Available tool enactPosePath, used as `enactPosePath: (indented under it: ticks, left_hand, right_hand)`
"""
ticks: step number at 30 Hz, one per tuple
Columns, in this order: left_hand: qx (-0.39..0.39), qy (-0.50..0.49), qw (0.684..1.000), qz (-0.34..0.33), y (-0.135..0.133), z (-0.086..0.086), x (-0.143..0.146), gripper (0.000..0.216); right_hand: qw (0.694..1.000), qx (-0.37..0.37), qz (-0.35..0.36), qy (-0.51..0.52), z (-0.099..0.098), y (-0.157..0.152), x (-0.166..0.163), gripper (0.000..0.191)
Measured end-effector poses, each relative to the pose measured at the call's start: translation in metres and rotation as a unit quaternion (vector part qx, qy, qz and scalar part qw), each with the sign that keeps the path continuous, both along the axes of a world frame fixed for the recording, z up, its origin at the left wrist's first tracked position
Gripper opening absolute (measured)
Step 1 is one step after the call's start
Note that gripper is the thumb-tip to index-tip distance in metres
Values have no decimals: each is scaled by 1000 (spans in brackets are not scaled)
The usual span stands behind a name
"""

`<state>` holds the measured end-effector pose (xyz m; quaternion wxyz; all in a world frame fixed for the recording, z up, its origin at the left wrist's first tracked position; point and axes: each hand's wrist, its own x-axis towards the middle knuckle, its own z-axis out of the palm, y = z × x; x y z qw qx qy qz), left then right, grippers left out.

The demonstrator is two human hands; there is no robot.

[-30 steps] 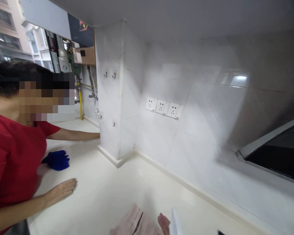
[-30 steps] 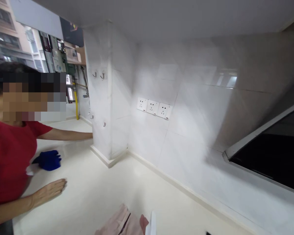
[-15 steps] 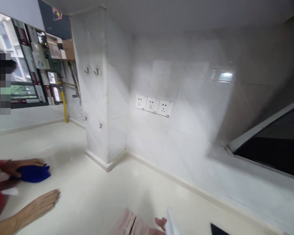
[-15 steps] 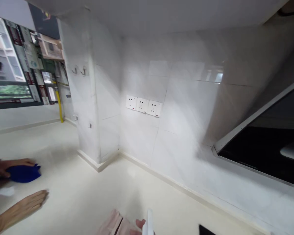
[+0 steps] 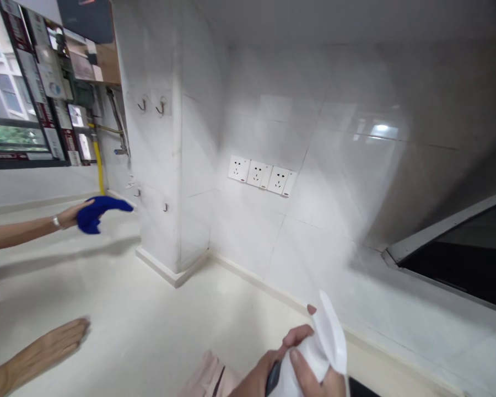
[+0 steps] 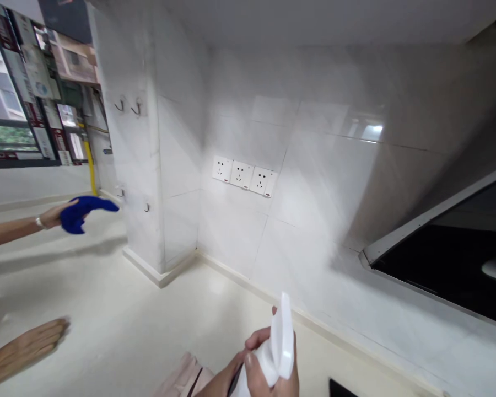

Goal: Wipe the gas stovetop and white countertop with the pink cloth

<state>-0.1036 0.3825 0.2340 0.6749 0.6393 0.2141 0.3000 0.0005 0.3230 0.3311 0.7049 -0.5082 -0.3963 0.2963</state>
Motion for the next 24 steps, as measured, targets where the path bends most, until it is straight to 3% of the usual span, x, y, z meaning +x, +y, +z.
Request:
enactPosePath:
  ticks: [3, 6, 11, 20, 24]
  left_hand:
    - [7, -44, 999, 3, 8, 2, 10, 92]
    - [11, -52, 998, 16, 11, 7, 11, 87]
    - [-13, 36, 998, 57, 18, 24, 8, 78]
    - [-22, 6, 999, 43, 31, 49, 10, 74]
    - [-16, -8, 999, 28, 34, 50, 11, 78]
  right_hand:
    - [999, -38, 5, -23, 19, 12, 14, 72]
    - [997, -63, 29, -41, 22, 27, 24, 61]
    - [994, -77, 43, -61, 15, 47, 31, 49]
    - [989, -40, 19, -141, 33, 60, 31, 49]
    - [992, -57, -12, -112, 36, 62, 30, 55]
